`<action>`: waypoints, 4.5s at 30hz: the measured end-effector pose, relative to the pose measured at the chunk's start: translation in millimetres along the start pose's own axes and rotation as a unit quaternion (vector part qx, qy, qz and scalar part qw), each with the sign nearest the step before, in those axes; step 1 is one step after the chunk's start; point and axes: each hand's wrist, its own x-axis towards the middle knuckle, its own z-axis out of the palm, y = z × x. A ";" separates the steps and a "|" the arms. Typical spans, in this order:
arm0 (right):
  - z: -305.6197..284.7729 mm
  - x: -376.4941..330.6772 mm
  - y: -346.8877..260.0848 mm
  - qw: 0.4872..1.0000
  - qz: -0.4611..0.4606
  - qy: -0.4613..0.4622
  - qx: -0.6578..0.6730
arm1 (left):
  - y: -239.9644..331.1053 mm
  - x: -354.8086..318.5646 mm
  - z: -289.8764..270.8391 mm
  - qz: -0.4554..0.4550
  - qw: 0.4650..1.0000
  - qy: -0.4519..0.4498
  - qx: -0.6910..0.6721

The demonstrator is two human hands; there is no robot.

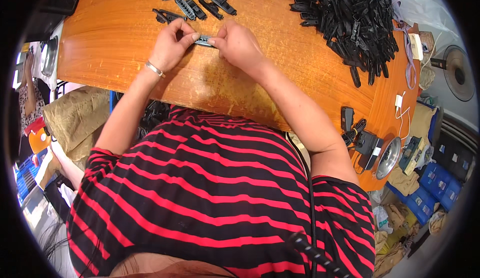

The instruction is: The recorder is assembling small black plastic components by snapping pieces together on a wooden workbench.

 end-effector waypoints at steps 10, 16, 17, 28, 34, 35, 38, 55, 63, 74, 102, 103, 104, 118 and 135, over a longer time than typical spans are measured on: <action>3.8 3.3 3.3 0.983 -0.013 0.001 -0.185 | -4.5 -2.2 -4.3 0.016 0.998 -0.016 0.050; -43.5 3.8 4.4 0.970 -0.058 0.079 -0.223 | 8.2 -29.6 -24.1 -0.014 0.999 -0.008 0.049; -57.8 11.8 13.1 0.948 -0.085 0.137 -0.273 | 3.0 -30.0 -28.1 -0.020 0.999 -0.015 0.045; -115.4 71.2 40.0 0.809 -0.148 0.185 -0.538 | -4.6 4.8 -48.6 0.244 0.891 0.174 0.342; -73.6 34.7 11.2 0.820 -0.176 0.116 -0.532 | -2.1 1.1 -49.9 0.217 0.881 0.157 0.389; -61.3 25.1 5.7 0.825 -0.188 0.101 -0.523 | -1.6 1.3 -48.7 0.217 0.882 0.156 0.389; -34.3 17.6 -0.2 0.833 -0.253 0.104 -0.480 | 1.0 2.2 -44.0 0.222 0.880 0.161 0.388; 9.2 18.3 -24.9 0.929 -0.261 0.061 -0.255 | 7.7 3.7 -33.7 -0.027 0.963 0.093 -0.251; 6.1 20.1 -38.9 0.984 -0.158 0.043 -0.069 | 32.3 7.3 -13.5 -0.097 0.921 0.044 -0.374; -19.6 20.0 -18.1 0.995 0.007 -0.089 0.053 | 13.5 13.6 -14.4 -0.072 0.979 -0.019 -0.190; -26.1 33.8 -27.4 0.979 0.159 -0.129 0.024 | 15.3 25.1 -13.0 -0.129 0.989 -0.079 0.002; -26.0 35.1 -26.2 0.979 0.155 -0.134 0.023 | 17.0 28.0 -12.9 -0.144 0.986 -0.085 -0.002; -26.6 36.2 -25.9 0.979 0.151 -0.138 0.021 | 16.1 32.3 -12.3 -0.148 0.985 -0.087 -0.003; -16.2 29.3 -24.5 0.982 0.160 -0.099 0.007 | 8.9 26.4 -10.9 -0.040 0.979 -0.045 0.197; -70.5 5.3 9.6 0.888 -0.134 0.086 -0.431 | -8.3 32.0 -47.2 0.195 0.896 0.152 0.370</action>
